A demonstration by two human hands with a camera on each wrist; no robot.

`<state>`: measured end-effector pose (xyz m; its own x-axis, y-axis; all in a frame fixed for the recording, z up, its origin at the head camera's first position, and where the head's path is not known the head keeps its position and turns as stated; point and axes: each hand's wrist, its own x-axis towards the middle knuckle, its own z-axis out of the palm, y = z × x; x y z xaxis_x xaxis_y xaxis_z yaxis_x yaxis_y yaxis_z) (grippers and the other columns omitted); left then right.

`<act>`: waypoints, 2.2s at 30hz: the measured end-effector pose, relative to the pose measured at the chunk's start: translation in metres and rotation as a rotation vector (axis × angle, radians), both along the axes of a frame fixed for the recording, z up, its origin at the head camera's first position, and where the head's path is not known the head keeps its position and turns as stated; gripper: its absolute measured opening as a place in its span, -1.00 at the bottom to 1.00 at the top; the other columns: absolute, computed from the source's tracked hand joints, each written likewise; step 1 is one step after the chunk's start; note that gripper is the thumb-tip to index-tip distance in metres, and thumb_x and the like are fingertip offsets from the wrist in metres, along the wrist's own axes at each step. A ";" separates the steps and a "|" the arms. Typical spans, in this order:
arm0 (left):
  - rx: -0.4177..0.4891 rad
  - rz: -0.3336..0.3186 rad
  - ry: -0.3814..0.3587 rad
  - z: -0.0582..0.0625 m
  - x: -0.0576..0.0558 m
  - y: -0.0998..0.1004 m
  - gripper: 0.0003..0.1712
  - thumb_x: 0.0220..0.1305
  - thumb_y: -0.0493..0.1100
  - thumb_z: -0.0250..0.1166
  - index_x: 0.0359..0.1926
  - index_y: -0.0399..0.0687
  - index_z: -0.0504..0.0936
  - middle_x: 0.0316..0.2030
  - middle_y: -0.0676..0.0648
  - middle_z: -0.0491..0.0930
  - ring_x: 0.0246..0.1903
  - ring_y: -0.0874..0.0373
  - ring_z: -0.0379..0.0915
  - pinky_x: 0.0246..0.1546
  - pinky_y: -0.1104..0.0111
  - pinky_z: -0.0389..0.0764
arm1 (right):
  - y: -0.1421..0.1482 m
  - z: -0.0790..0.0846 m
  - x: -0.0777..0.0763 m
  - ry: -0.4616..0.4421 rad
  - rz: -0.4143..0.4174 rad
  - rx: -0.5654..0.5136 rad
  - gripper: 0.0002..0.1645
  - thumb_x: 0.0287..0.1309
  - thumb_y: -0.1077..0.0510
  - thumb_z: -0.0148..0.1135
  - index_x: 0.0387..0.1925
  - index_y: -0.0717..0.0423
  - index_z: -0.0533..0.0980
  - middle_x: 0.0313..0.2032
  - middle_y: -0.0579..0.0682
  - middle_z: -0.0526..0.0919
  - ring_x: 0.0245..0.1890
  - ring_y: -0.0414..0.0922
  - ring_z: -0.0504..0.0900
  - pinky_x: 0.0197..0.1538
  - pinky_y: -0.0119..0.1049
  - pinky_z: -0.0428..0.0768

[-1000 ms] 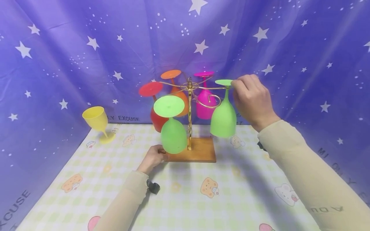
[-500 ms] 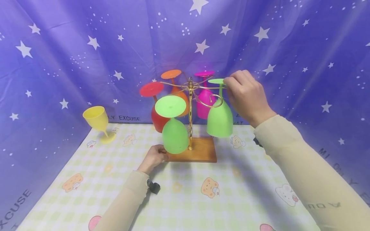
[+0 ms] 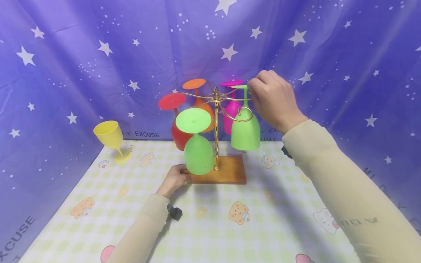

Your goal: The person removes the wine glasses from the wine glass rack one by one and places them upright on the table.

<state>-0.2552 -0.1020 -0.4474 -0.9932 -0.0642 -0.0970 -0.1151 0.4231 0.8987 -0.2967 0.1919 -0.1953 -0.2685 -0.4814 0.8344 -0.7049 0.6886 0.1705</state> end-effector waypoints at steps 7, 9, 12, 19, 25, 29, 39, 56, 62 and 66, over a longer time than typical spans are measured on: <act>-0.002 -0.001 -0.001 -0.001 0.000 -0.001 -0.49 -0.13 -0.47 0.38 -0.03 -0.40 0.57 -0.22 -0.18 0.58 -0.27 0.05 0.49 -0.23 0.29 0.57 | 0.000 0.001 -0.006 -0.054 -0.046 -0.026 -0.82 0.09 0.42 0.11 -0.35 0.23 0.63 -0.42 0.11 0.56 -0.37 0.09 0.45 -0.39 0.01 0.47; 0.001 -0.002 -0.003 -0.001 0.000 0.000 -0.48 -0.13 -0.47 0.38 -0.02 -0.39 0.57 -0.21 -0.18 0.58 -0.27 0.05 0.49 -0.22 0.29 0.57 | 0.000 0.001 -0.007 -0.069 -0.063 -0.033 -0.82 0.09 0.41 0.11 -0.35 0.23 0.63 -0.42 0.12 0.55 -0.37 0.09 0.45 -0.40 0.02 0.47; 0.003 -0.002 -0.006 -0.001 0.000 0.000 -0.48 -0.12 -0.47 0.38 -0.01 -0.39 0.56 -0.21 -0.18 0.58 -0.26 0.04 0.49 -0.22 0.29 0.57 | 0.001 0.003 -0.007 -0.105 -0.085 -0.039 -0.83 0.10 0.40 0.11 -0.35 0.25 0.63 -0.41 0.13 0.55 -0.36 0.09 0.45 -0.36 0.01 0.48; 0.002 -0.007 -0.009 0.000 -0.001 0.000 -0.47 -0.13 -0.47 0.38 -0.01 -0.39 0.56 -0.20 -0.19 0.58 -0.25 0.04 0.50 -0.20 0.28 0.58 | 0.003 0.010 -0.009 -0.179 -0.126 -0.028 -0.84 0.11 0.40 0.13 -0.33 0.28 0.63 -0.42 0.15 0.54 -0.34 0.11 0.44 -0.26 -0.01 0.47; 0.013 -0.010 -0.001 0.001 0.000 0.000 -0.46 -0.13 -0.47 0.38 -0.01 -0.41 0.55 -0.20 -0.20 0.58 -0.26 0.04 0.50 -0.20 0.28 0.57 | 0.009 0.010 -0.009 -0.215 -0.176 -0.029 -0.81 0.14 0.36 0.10 -0.31 0.27 0.64 -0.39 0.16 0.55 -0.31 0.13 0.45 -0.25 0.05 0.47; 0.018 -0.012 0.000 0.001 0.000 0.000 -0.46 -0.13 -0.47 0.38 0.00 -0.42 0.55 -0.19 -0.20 0.58 -0.25 0.03 0.50 -0.19 0.27 0.57 | 0.015 0.008 -0.009 -0.221 -0.201 -0.052 -0.79 0.15 0.35 0.08 -0.29 0.26 0.64 -0.36 0.16 0.56 -0.28 0.13 0.47 -0.23 0.09 0.48; 0.014 -0.006 0.008 0.001 0.001 -0.001 -0.45 -0.14 -0.46 0.37 0.00 -0.42 0.55 -0.18 -0.22 0.59 -0.24 0.03 0.50 -0.18 0.27 0.57 | 0.032 -0.004 -0.008 -0.115 -0.153 -0.128 -0.84 0.15 0.37 0.10 -0.31 0.34 0.60 -0.37 0.21 0.53 -0.31 0.16 0.44 -0.16 0.01 0.40; -0.004 -0.008 -0.003 0.001 0.000 0.000 -0.46 -0.14 -0.45 0.38 0.00 -0.40 0.56 -0.19 -0.19 0.59 -0.22 0.01 0.49 -0.14 0.24 0.56 | 0.060 -0.036 0.016 -0.055 -0.168 -0.216 -0.85 0.08 0.37 0.12 -0.35 0.32 0.61 -0.42 0.20 0.53 -0.37 0.14 0.45 -0.29 0.03 0.40; -0.003 0.005 -0.007 0.000 0.000 -0.001 -0.46 -0.14 -0.46 0.39 0.00 -0.41 0.55 -0.20 -0.20 0.59 -0.22 0.01 0.50 -0.14 0.24 0.57 | 0.062 -0.056 0.025 -0.090 -0.188 -0.242 -0.86 0.07 0.36 0.16 -0.35 0.31 0.63 -0.42 0.18 0.56 -0.36 0.12 0.49 -0.29 0.04 0.43; 0.019 0.005 -0.012 0.001 0.001 -0.001 -0.48 -0.11 -0.45 0.39 -0.01 -0.42 0.55 -0.20 -0.21 0.58 -0.24 0.03 0.49 -0.20 0.27 0.58 | 0.062 -0.072 0.030 -0.100 -0.185 -0.259 -0.85 0.06 0.35 0.15 -0.35 0.31 0.63 -0.42 0.17 0.56 -0.36 0.11 0.50 -0.29 0.02 0.44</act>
<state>-0.2538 -0.1032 -0.4466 -0.9917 -0.0671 -0.1101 -0.1279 0.4052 0.9052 -0.2665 0.2542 -0.2674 -0.4182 -0.1918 0.8879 -0.5682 0.8178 -0.0909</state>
